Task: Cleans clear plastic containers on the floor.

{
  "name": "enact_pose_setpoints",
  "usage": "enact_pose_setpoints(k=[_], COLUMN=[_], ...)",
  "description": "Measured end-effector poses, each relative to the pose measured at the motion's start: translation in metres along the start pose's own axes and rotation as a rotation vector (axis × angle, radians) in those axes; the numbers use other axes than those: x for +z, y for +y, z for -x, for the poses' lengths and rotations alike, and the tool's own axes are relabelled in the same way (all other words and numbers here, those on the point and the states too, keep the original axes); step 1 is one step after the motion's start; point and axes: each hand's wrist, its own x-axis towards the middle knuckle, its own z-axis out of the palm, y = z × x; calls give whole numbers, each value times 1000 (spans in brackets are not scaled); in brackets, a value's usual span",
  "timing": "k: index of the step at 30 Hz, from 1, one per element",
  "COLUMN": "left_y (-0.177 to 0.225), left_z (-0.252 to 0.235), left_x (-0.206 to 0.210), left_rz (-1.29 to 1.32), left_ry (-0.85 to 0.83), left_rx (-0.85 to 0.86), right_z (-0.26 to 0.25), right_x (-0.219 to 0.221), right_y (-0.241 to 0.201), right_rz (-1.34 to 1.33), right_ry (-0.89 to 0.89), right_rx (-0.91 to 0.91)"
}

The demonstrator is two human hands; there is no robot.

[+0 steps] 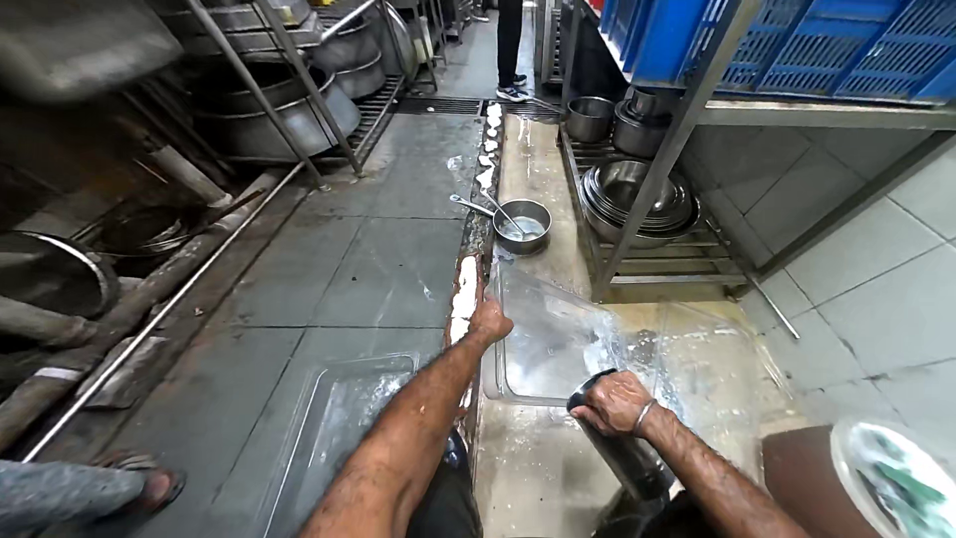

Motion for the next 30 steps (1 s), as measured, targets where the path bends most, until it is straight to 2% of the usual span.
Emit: enact_pose_setpoints(k=[5,11,14,18,20,24,30], left_y=[49,103,108,84,78,66,69], left_z=[5,33,49,48,51,47,47], left_x=[-4,-27,-38,-39,-32,-3,-1], left_rz=[60,-74,-248,-423,-482,-482,-413], left_ry=[72,171,261,574,644,568,533], left_rx=[185,432,615,1076,1201,1295,1271], right_z=[35,59,67,81,87,95,98], right_x=[-14,-14,-12,-6,-4,0,10], right_y=[26,45,53,69,80,88,93], right_rz=[-147,-278,-289,-258,-269,-291,-318], right_ry=[170,303,348,421,439,443,465], right_rx=[212,284,317,410,461,544,622])
